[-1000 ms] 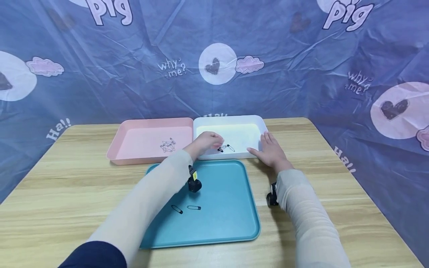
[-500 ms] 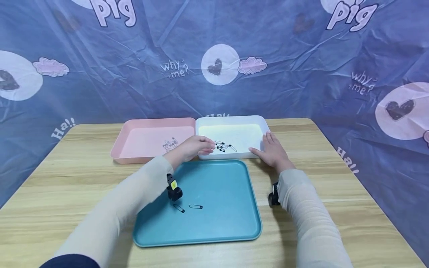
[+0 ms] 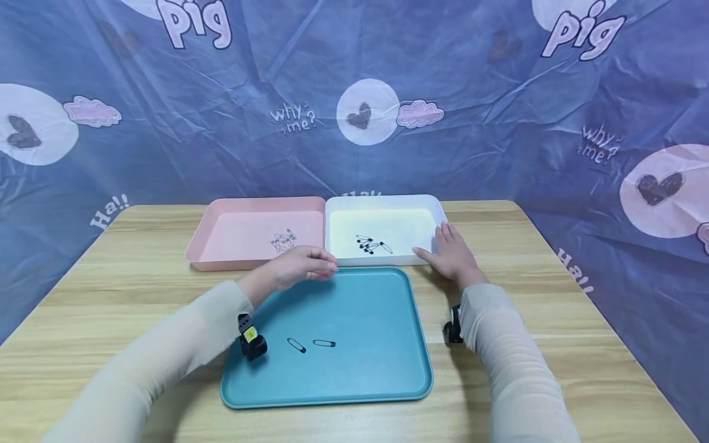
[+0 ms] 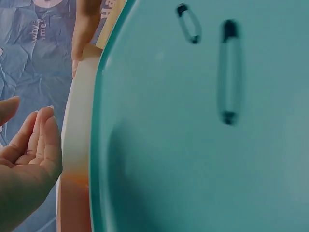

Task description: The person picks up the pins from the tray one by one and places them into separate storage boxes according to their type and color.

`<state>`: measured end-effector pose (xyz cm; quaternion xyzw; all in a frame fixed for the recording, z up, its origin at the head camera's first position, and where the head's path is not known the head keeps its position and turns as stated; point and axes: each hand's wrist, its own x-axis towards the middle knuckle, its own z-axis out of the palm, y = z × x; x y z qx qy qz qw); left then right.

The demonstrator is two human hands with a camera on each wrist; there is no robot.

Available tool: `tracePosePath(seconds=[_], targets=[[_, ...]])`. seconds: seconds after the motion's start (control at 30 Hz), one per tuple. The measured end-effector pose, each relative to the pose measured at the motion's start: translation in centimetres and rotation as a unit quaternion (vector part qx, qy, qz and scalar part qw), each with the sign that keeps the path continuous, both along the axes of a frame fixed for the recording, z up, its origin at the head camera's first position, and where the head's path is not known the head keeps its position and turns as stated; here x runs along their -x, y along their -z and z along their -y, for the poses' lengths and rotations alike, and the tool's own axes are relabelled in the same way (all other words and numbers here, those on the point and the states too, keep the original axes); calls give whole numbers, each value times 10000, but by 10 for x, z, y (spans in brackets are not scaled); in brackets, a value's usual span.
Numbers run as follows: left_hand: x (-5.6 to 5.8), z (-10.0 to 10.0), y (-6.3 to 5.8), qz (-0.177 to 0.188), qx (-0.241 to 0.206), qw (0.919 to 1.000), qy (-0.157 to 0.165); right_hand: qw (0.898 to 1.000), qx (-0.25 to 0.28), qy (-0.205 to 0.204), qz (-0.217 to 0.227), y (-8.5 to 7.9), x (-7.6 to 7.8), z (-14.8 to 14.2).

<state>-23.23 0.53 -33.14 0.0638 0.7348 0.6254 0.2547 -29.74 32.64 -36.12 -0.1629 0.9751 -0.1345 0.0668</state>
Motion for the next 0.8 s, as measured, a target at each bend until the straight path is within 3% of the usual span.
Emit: tracePosePath(seconds=[0.4, 0.8], targets=[[-33, 38, 13, 269, -157, 9987, 405, 10000, -68, 8, 38, 2, 1, 0], [-51, 56, 20, 453, -73, 9943, 958, 9996, -33, 46, 261, -4, 1, 0]])
